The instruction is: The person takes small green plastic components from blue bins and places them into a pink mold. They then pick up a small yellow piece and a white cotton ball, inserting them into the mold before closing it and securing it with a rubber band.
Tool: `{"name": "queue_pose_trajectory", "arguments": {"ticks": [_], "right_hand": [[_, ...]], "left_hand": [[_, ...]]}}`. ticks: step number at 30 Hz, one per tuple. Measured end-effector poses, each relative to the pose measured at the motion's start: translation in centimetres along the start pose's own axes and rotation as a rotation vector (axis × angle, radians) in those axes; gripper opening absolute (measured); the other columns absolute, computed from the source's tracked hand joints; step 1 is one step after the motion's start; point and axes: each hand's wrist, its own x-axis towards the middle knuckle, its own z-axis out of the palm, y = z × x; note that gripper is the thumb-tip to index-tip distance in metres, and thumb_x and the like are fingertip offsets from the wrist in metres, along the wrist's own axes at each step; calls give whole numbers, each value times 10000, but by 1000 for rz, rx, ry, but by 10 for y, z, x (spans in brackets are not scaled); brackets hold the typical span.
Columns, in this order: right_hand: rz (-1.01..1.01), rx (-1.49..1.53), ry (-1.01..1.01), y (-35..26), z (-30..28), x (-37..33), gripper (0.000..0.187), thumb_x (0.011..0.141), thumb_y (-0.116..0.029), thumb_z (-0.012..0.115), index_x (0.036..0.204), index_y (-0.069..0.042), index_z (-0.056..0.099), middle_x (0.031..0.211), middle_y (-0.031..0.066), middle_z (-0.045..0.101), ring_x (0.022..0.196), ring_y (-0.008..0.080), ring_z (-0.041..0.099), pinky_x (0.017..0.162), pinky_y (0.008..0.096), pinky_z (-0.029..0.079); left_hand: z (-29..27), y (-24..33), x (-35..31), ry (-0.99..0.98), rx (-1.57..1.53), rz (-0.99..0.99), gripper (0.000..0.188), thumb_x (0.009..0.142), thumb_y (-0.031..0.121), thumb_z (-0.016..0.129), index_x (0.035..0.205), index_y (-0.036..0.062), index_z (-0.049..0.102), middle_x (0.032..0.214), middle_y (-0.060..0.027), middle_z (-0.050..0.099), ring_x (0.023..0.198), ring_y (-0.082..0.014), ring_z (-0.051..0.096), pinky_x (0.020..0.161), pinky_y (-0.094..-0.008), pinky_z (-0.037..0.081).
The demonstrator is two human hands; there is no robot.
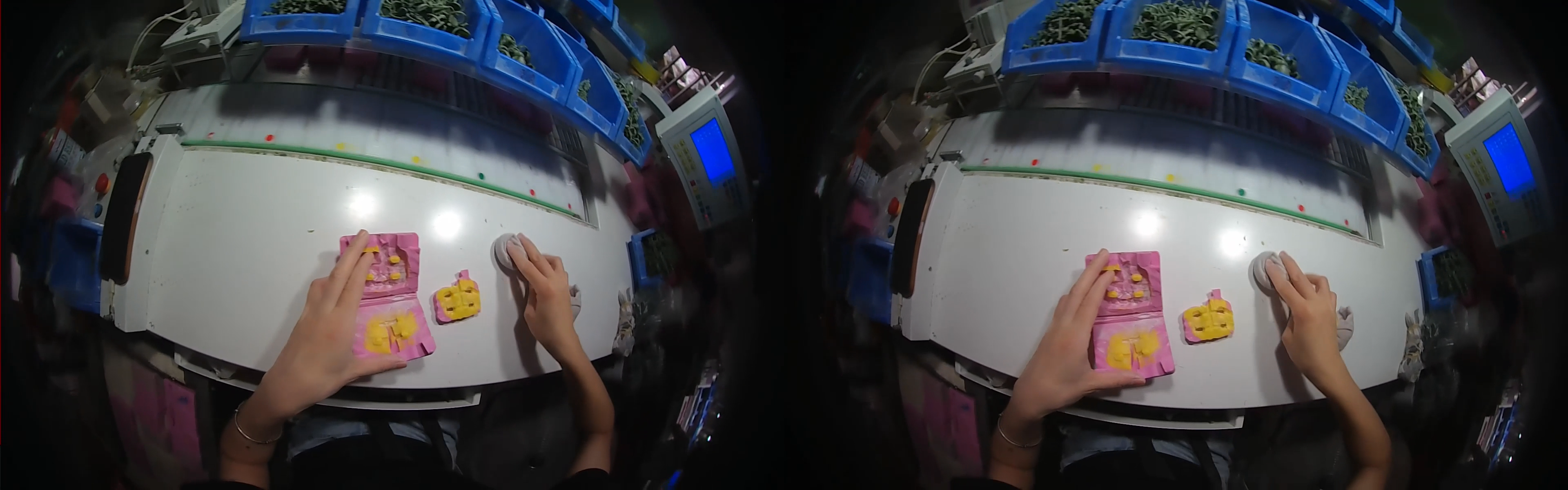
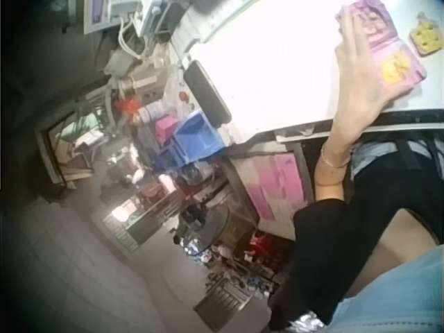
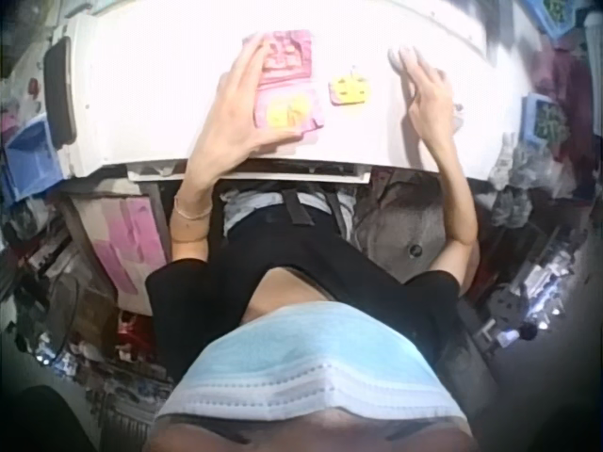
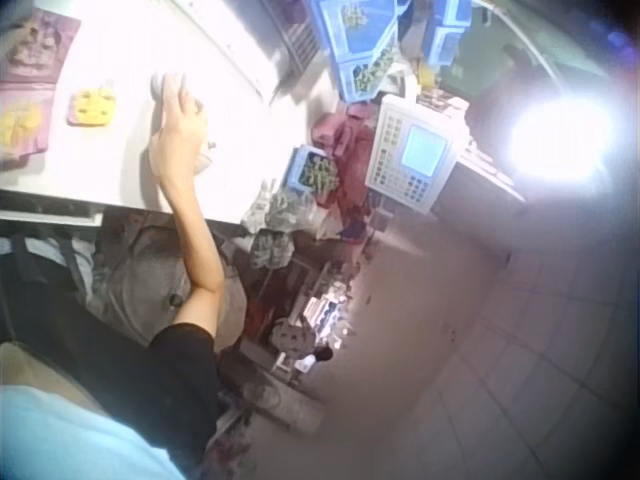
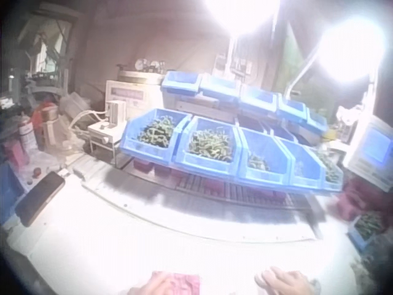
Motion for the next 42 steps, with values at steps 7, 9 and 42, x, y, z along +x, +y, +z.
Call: {"name": "queue_pose_trajectory", "arguments": {"ticks": [7,9,42], "right_hand": [[-42,324,67,-45,20,1,524,772,-65,645,1269,-44,480,1105,180,515,953,312,545,813,361,457],[71,427,-111,-47,23,7,490,767,-68,663,1224,-39,489,998,171,507,886,300,546,760,341,460],[45,951,259,-70,66,27,434,737,-8,725,1121,6,524,910,57,548,652,67,471,544,182,406]], "left_hand": [[4,-3,1,11,19,17,1102,538,360,861,1386,3,254,1479,-187,177,1339,-377,232,1090,-446,256],[3,-6,1,19,21,48,1142,531,332,872,1406,21,208,1472,-203,182,1342,-371,234,1074,-426,291],[40,-19,14,216,-448,-50,820,713,151,763,1367,-8,296,1156,-121,465,795,-148,496,693,-258,425]]}}
